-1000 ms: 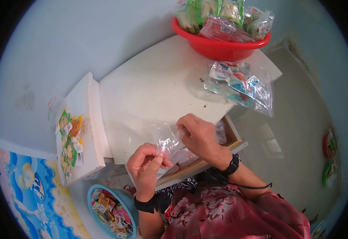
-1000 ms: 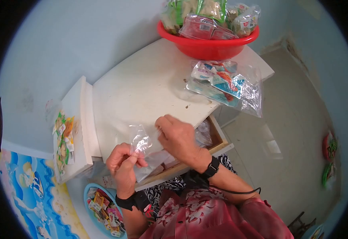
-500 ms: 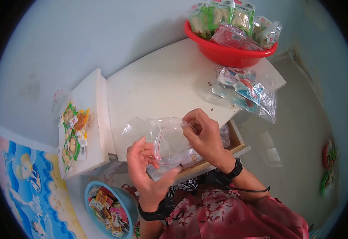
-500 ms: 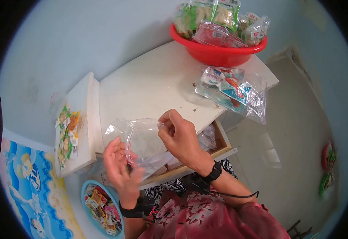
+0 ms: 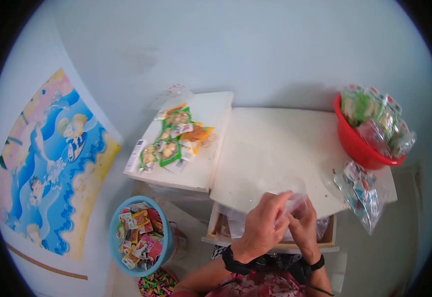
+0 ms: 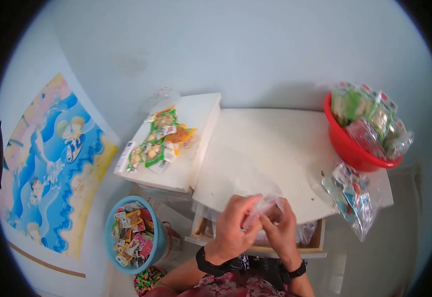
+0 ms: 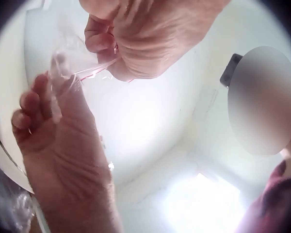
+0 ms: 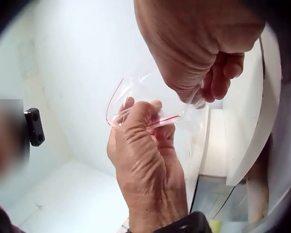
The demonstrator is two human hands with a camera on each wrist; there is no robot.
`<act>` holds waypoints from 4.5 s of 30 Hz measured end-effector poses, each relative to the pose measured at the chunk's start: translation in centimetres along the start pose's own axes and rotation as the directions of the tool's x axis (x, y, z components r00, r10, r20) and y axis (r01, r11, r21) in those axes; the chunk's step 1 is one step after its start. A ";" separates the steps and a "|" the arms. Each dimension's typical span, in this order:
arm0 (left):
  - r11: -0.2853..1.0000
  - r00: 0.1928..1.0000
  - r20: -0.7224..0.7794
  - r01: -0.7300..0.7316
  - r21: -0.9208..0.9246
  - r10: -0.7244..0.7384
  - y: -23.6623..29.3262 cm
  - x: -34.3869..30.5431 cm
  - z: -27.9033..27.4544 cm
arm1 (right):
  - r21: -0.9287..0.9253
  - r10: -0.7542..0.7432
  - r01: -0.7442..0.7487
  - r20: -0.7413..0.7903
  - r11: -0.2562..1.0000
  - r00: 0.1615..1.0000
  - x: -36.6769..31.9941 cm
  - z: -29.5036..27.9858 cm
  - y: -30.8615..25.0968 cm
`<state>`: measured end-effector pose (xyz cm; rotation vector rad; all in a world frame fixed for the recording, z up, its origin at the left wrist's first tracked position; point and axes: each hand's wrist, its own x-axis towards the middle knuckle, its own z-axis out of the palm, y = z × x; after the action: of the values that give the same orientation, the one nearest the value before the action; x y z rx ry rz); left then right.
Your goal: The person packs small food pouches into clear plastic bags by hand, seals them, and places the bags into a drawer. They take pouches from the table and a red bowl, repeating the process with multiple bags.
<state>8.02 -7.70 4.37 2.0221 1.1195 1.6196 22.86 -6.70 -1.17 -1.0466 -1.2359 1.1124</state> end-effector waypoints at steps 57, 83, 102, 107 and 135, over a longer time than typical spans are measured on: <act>0.927 0.781 -0.520 0.194 -0.322 -0.345 -2.3 3.8 -14.1 | -0.185 -0.292 0.238 -0.365 0.953 0.884 -0.8 -4.9 0.0; 0.995 0.995 0.015 0.095 -0.035 -0.094 -0.1 -2.8 2.2 | 0.344 -0.009 0.147 -0.372 0.927 0.928 -4.7 -2.3 -2.1; 0.905 0.988 0.055 -0.151 0.398 0.141 -3.5 2.1 3.2 | -0.431 -0.084 0.165 0.200 0.887 0.976 0.6 -5.8 -1.8; 0.962 0.984 0.135 -0.148 0.230 0.119 -3.2 0.9 3.4 | -0.225 0.022 0.023 0.193 0.974 0.981 2.1 -4.8 -2.3; 0.931 0.986 0.156 -0.111 0.348 0.059 -2.5 2.3 1.3 | -0.052 0.035 -0.021 0.291 0.998 0.956 1.6 -1.5 -0.3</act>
<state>8.44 -4.07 3.87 2.4012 1.3676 1.3579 24.43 -5.14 -0.70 -0.9612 -1.4906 1.2988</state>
